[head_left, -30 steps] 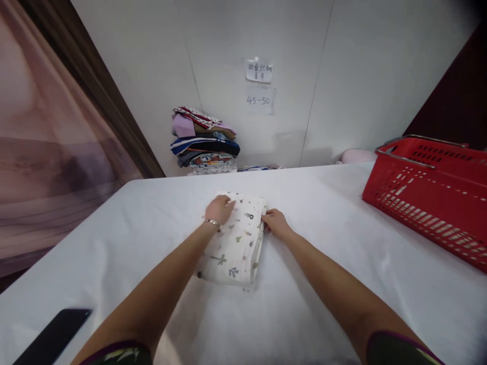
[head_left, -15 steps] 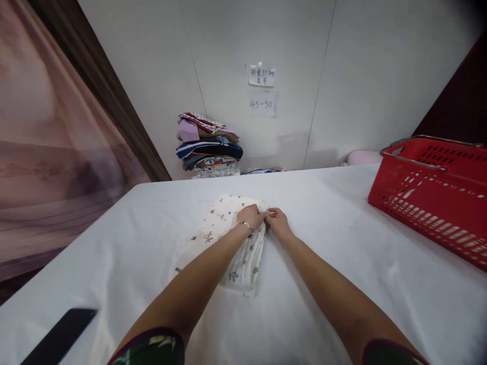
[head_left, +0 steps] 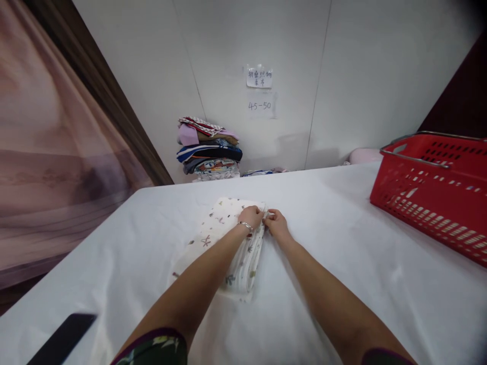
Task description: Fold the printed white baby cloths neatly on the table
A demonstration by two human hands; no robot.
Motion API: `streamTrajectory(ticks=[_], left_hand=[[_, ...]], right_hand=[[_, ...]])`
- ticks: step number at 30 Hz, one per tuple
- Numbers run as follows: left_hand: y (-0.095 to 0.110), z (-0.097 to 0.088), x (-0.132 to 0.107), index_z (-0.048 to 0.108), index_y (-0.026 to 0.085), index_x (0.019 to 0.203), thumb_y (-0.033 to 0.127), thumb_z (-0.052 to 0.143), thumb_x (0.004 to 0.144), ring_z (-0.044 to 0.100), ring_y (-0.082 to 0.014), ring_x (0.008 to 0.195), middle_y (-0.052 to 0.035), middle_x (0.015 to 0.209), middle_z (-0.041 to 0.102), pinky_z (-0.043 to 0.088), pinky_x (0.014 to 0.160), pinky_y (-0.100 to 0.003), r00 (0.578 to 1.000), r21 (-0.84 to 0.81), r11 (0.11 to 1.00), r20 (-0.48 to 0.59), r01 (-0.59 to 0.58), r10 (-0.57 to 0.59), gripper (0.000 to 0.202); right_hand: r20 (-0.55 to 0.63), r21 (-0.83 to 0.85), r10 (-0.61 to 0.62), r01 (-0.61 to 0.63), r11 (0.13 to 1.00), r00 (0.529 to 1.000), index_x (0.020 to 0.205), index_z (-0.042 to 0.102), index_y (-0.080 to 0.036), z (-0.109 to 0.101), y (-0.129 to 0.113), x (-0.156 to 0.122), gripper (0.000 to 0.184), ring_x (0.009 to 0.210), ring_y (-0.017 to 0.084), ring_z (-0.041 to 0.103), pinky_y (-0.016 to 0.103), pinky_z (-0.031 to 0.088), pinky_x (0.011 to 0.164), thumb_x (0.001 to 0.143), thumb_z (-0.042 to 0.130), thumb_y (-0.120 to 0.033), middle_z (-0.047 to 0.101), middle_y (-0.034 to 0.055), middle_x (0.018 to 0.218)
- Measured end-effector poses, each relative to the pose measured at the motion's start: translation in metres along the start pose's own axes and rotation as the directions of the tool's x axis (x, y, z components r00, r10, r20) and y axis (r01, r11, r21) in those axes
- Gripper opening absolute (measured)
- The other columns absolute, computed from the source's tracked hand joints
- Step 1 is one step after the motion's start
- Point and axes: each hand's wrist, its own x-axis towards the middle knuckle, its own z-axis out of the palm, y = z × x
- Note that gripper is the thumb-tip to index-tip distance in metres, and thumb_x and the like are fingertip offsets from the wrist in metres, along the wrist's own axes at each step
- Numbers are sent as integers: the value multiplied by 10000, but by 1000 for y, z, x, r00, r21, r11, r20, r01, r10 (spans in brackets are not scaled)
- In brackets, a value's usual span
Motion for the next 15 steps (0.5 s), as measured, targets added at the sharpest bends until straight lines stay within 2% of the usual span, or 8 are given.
streamTrajectory(ticks=[4, 9, 15], left_hand=[[3, -1, -2, 617, 204, 836, 462, 529, 725, 603, -185, 778, -61, 857, 662, 420, 609, -245, 999, 6, 999, -17, 45, -44, 294], [7, -7, 0, 626, 182, 819, 388, 577, 686, 598, -202, 828, -91, 912, 658, 419, 610, -242, 998, 10, 998, 22, 64, -65, 250], [1, -12, 2, 638, 180, 819, 399, 554, 711, 597, -149, 625, -50, 743, 674, 393, 494, -215, 991, -60, 994, 101, 96, -90, 258]], right_hand=[[6, 28, 37, -38, 999, 999, 1007, 443, -189, 1, -4, -1, 448, 453, 77, 467, 186, 343, 381, 575, 556, -156, 563, -39, 712], [19, 70, 65, -66, 995, 998, 1064, 434, -189, -2, -10, -3, 483, 518, 91, 511, 170, 345, 366, 596, 541, -138, 595, 1, 805], [14, 134, 75, -77, 988, 997, 1089, 446, -175, -4, -15, 1, 475, 600, 106, 564, 176, 403, 414, 630, 558, -127, 614, 51, 914]])
